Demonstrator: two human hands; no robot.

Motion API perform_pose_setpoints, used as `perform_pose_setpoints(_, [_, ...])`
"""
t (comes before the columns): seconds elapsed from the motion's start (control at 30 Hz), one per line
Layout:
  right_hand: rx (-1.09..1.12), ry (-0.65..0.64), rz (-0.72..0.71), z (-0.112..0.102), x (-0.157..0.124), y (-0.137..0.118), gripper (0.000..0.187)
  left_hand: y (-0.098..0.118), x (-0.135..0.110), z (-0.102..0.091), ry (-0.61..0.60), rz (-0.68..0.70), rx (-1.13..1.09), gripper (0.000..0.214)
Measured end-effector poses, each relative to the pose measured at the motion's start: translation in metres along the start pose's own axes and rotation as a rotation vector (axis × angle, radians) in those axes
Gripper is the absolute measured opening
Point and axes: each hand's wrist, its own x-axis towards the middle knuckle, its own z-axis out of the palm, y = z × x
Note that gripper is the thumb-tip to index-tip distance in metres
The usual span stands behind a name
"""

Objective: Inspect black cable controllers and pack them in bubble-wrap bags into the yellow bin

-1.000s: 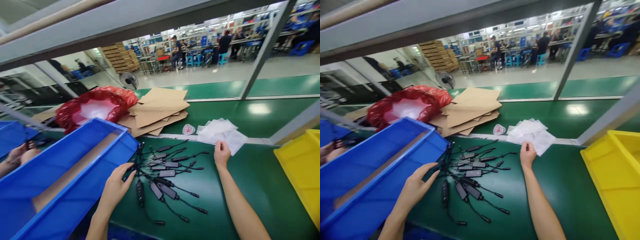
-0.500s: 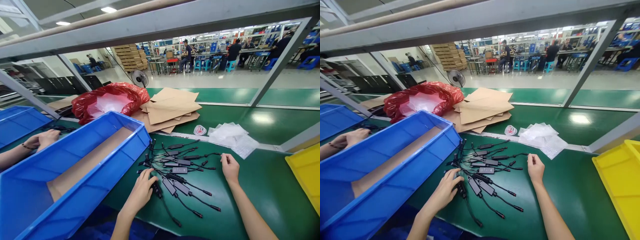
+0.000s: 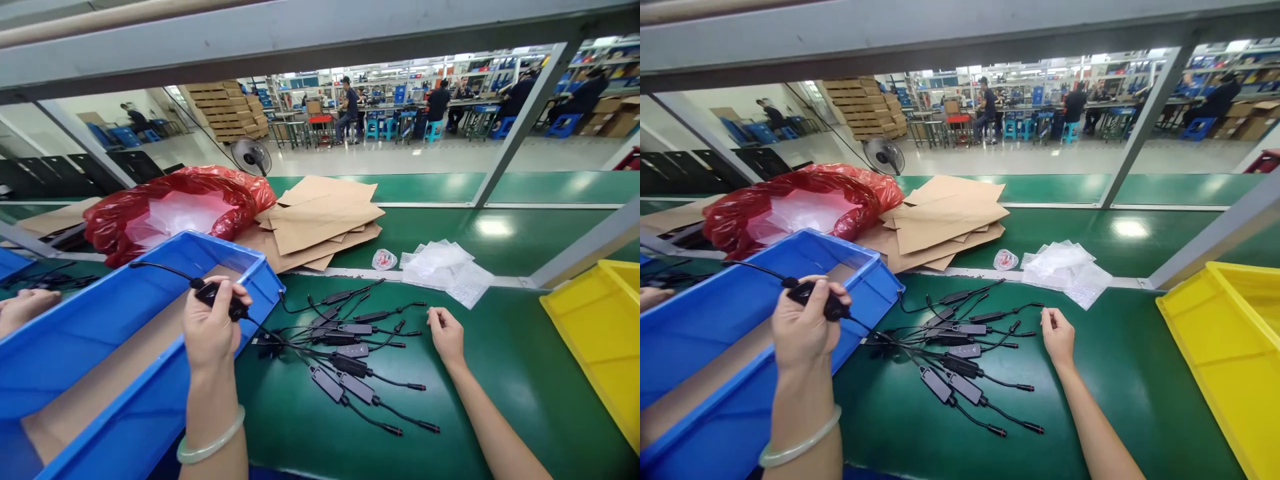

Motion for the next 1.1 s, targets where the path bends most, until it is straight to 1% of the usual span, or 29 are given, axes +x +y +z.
perform_pose_setpoints(0.03, [0.001, -0.009, 0.001, 0.0, 0.0, 0.0, 0.036, 0.002, 0.002, 0.0, -0.044, 0.008, 0.064, 0.021])
perform_pose_setpoints(0.1, [0.0, -0.029, 0.004, 0.002, 0.0, 0.001, 0.036, 0.007, 0.005, 0.0, -0.226, -0.048, 0.187, 0.022])
perform_pose_setpoints(0.13, [-0.001, -0.038, 0.006, 0.002, 0.0, 0.001, 0.036, 0.01, 0.007, 0.0, -0.315, -0.096, 0.2, 0.022])
perform_pose_setpoints(0.17, [-0.003, -0.047, 0.009, 0.003, 0.0, 0.001, 0.035, 0.012, 0.009, 0.001, -0.36, -0.139, 0.169, 0.02])
perform_pose_setpoints(0.2, [-0.005, -0.055, 0.012, 0.003, 0.0, 0.001, 0.035, 0.015, 0.012, 0.002, -0.325, -0.15, 0.102, 0.016])
perform_pose_setpoints(0.23, [-0.007, -0.061, 0.015, 0.003, 0.0, 0.001, 0.036, 0.017, 0.015, 0.003, -0.219, -0.126, 0.016, 0.01])
perform_pose_setpoints(0.3, [-0.011, -0.07, 0.021, 0.003, 0.0, 0.001, 0.036, 0.018, 0.021, 0.007, 0.032, -0.032, -0.136, 0.001])
perform_pose_setpoints(0.33, [-0.011, -0.075, 0.023, 0.003, 0.0, 0.001, 0.037, 0.016, 0.023, 0.009, 0.088, -0.013, -0.169, 0.003])
perform_pose_setpoints(0.37, [-0.011, -0.08, 0.025, 0.003, 0.0, 0.0, 0.037, 0.014, 0.024, 0.011, 0.066, -0.037, -0.165, 0.005])
perform_pose_setpoints(0.4, [-0.009, -0.086, 0.026, 0.003, 0.0, -0.001, 0.038, 0.012, 0.024, 0.013, -0.019, -0.102, -0.136, 0.008])
perform_pose_setpoints(0.47, [-0.004, -0.098, 0.03, 0.003, 0.0, -0.002, 0.038, 0.009, 0.022, 0.016, -0.233, -0.287, -0.079, 0.015])
perform_pose_setpoints(0.5, [0.0, -0.102, 0.034, 0.003, 0.0, -0.002, 0.038, 0.01, 0.02, 0.017, -0.3, -0.368, -0.087, 0.017])
perform_pose_setpoints(0.53, [0.004, -0.105, 0.038, 0.003, -0.001, -0.003, 0.038, 0.014, 0.019, 0.017, -0.322, -0.415, -0.136, 0.018])
perform_pose_setpoints(0.6, [0.013, -0.108, 0.048, 0.003, 0.0, -0.003, 0.037, 0.027, 0.017, 0.016, -0.273, -0.418, -0.324, 0.021])
perform_pose_setpoints(0.67, [0.028, -0.108, 0.056, 0.003, 0.001, -0.003, 0.037, 0.046, 0.015, 0.017, -0.213, -0.37, -0.505, 0.024])
perform_pose_setpoints(0.7, [0.039, -0.106, 0.061, 0.004, 0.001, -0.003, 0.037, 0.055, 0.012, 0.02, -0.188, -0.349, -0.558, 0.025])
perform_pose_setpoints(0.73, [0.052, -0.103, 0.066, 0.003, 0.001, -0.005, 0.037, 0.061, 0.007, 0.023, -0.175, -0.349, -0.578, 0.024])
perform_pose_setpoints(0.8, [0.087, -0.105, 0.071, 0.003, 0.0, -0.011, 0.038, 0.068, -0.006, 0.034, -0.179, -0.405, -0.546, 0.018])
perform_pose_setpoints(0.87, [0.127, -0.136, 0.065, 0.0, -0.006, -0.024, 0.038, 0.062, -0.024, 0.05, -0.218, -0.485, -0.503, 0.012])
perform_pose_setpoints(0.9, [0.151, -0.181, 0.056, -0.002, -0.011, -0.034, 0.037, 0.056, -0.035, 0.059, -0.258, -0.522, -0.494, 0.011])
perform_pose_setpoints(0.97, [0.209, -0.348, 0.011, -0.008, -0.023, -0.055, 0.034, 0.039, -0.056, 0.076, -0.367, -0.601, -0.493, 0.014])
perform_pose_setpoints(1.03, [0.294, -0.624, -0.079, -0.015, -0.035, -0.079, 0.032, 0.022, -0.075, 0.093, -0.478, -0.707, -0.513, 0.016])
perform_pose_setpoints(1.1, [0.4, -0.88, -0.127, -0.019, -0.044, -0.1, 0.035, 0.007, -0.09, 0.106, -0.541, -0.809, -0.558, 0.016])
